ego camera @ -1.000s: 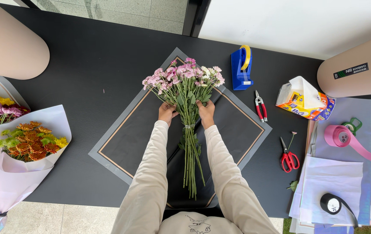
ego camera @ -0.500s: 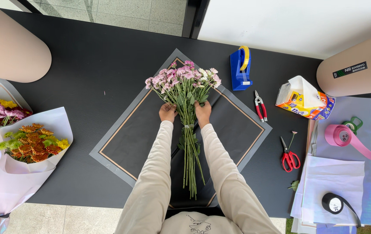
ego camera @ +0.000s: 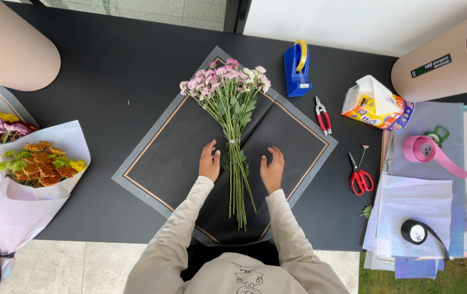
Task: The person wraps a bouquet of flowers by laying a sheet of decorative paper on a table, placing the flowers on the paper, and folding the paper around the stems.
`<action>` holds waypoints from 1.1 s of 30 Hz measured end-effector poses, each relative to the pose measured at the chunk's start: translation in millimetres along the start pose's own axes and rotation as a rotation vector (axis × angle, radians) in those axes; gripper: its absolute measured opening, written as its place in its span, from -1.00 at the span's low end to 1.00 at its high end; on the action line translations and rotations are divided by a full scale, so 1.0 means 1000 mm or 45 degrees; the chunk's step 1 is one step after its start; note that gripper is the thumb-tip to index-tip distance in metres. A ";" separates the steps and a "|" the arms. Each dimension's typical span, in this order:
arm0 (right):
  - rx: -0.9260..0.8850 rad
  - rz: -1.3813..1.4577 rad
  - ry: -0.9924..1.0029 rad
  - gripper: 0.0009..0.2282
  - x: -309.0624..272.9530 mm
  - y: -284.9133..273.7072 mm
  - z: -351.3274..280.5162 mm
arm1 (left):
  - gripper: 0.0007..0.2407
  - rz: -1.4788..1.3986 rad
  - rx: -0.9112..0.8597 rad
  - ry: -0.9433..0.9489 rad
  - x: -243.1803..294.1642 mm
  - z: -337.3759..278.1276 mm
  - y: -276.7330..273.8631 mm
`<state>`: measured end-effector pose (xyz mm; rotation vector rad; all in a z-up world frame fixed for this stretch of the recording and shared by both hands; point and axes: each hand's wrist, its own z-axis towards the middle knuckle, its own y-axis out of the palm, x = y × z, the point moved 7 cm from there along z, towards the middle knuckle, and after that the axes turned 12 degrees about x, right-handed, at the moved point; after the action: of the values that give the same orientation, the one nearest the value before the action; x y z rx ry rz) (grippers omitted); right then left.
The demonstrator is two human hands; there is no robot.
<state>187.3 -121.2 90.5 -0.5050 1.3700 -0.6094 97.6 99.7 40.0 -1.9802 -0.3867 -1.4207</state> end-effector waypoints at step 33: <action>-0.298 0.116 -0.829 -0.90 0.050 -0.085 -0.187 | -0.91 0.481 0.015 0.545 -0.065 -0.238 -0.010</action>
<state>-2.1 -214.1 83.3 -0.7472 0.8359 -0.1751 -104.4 -41.0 29.4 -1.5738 0.1628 -1.5272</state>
